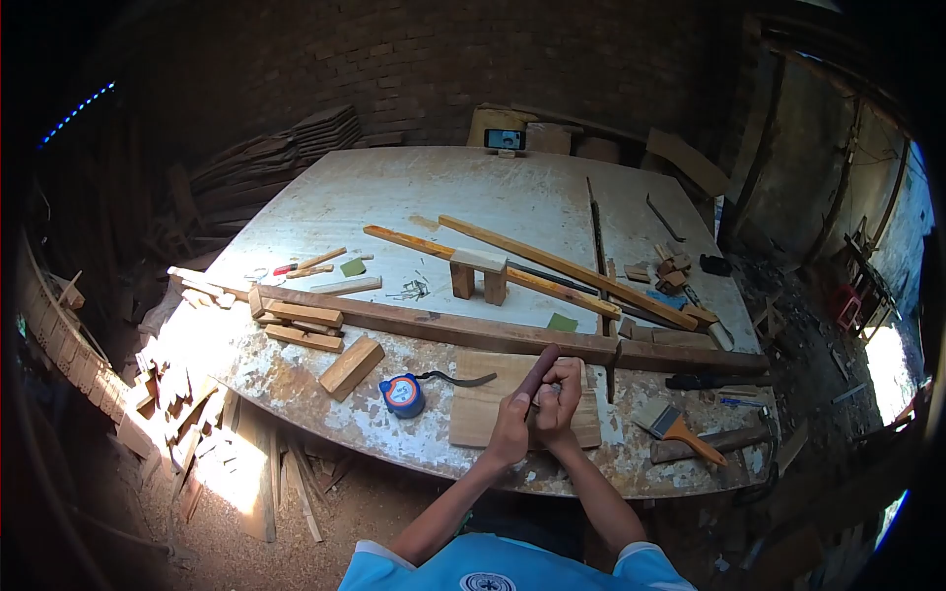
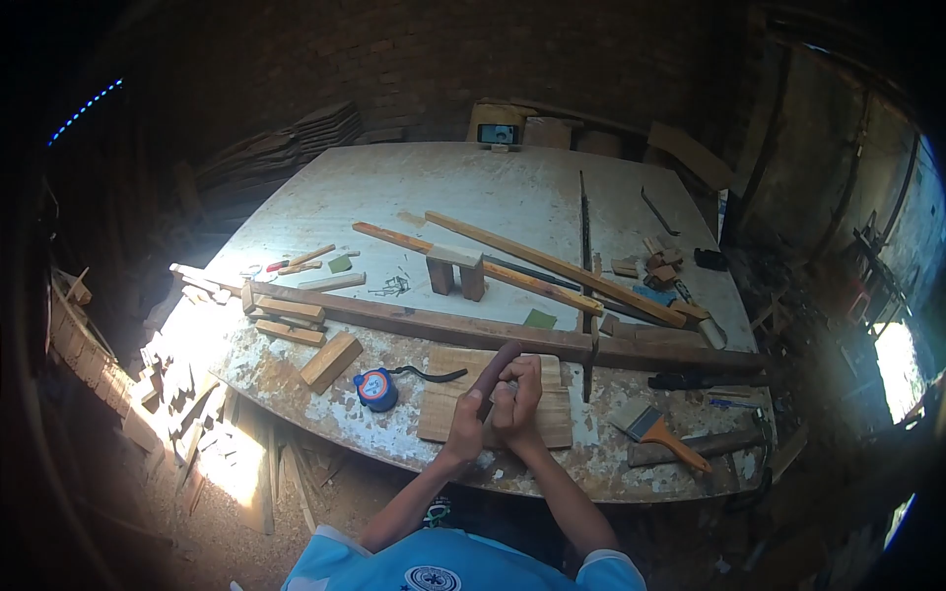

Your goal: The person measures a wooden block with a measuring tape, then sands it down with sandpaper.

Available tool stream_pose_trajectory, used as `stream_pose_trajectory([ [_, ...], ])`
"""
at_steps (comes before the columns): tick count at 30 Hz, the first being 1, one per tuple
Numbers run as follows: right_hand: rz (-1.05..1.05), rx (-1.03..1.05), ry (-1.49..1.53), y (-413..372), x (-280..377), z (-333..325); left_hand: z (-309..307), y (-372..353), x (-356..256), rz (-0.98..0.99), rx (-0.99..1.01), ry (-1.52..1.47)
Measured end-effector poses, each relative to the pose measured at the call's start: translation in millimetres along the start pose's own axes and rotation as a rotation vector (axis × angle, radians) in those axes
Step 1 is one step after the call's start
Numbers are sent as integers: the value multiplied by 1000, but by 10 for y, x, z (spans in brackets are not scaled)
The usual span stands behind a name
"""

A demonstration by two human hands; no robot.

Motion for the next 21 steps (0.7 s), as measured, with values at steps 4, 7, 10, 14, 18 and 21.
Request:
stream_pose_trajectory([
  [4, 92, -11, -53, -27, 41, 98, -360, -289, 867, -476, -19, 19],
  [7, 53, 1, -52, -74, 18, 59, -99, -141, 109, -97, -139, -173],
  [10, 45, -81, -46, -128, -44, 20, -175, -116, 436, -357, 2, 55],
  [14, 139, -95, -53, -86, -39, 51, -246, -149, 510, -321, 83, 39],
  [18, 157, -191, 79, -123, -131, -57, -55, 14, 109, -78, 95, 51],
  [21, 336, -198, 15, 6, -183, -66, -174, 24, 427, -586, 190, 68],
])
Point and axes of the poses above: each hand's wrist, its own y-axis towards the middle knuckle, its own z-axis out of the palm, x = y × z, the point moved 4 cm from there along y, towards the middle knuckle, and after that the axes turned 2 degrees about x, right-handed, at the moved point
